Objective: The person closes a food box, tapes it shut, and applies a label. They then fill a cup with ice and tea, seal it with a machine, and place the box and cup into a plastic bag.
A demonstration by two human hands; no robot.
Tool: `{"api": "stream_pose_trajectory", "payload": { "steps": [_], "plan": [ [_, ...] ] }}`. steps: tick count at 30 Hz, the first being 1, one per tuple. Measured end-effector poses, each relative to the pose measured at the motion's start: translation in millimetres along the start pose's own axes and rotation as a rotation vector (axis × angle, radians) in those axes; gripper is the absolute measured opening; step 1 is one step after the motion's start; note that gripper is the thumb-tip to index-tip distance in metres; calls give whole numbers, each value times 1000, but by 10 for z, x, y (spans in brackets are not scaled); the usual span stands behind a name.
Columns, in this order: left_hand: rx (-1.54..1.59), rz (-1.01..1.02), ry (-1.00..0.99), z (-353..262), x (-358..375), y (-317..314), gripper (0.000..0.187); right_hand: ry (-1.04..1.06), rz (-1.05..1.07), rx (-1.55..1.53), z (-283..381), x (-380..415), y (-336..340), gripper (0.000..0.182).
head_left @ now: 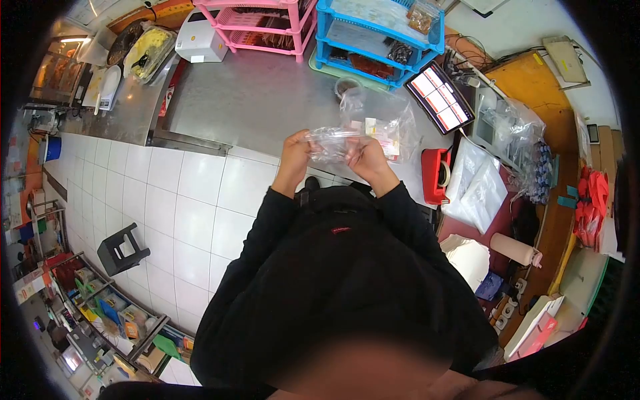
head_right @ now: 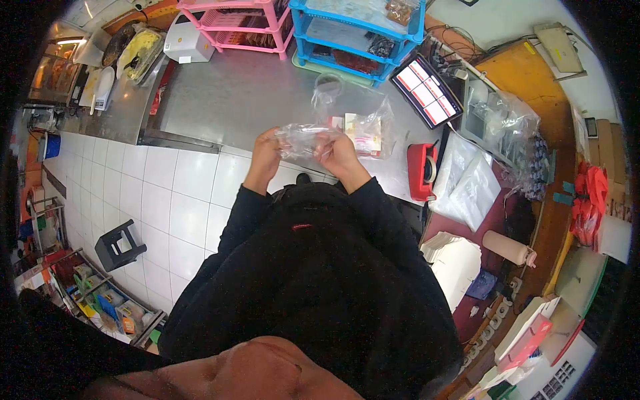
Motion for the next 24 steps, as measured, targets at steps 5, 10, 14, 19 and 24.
{"api": "stream_pose_trajectory", "payload": {
  "steps": [5, 10, 14, 19, 24],
  "plan": [
    [760, 363, 273, -41, 116, 57, 33, -188, 260, -111, -30, -118, 317, 17],
    [644, 207, 293, -111, 52, 93, 44, 184, 178, -147, 263, 252, -321, 21],
    [443, -43, -78, -108, 36, 123, 58, 318, 309, 888, 26, -9, -293, 23],
    [-910, -194, -420, 72, 62, 292, 53, 779, -87, 1865, -310, -542, -402, 29],
    [-1124, -579, -389, 167, 107, 642, 62, 482, 428, 1867, -367, -856, -543, 38]
  ]
}}
Point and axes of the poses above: each hand's wrist, its own x-axis away from the middle knuckle, its own y-axis out of the back of the hand, z = x × y, the point moved 2 cm from there along -x, towards the middle knuckle, and after that the axes turned 3 degrees about y, right-handed, at the moved point
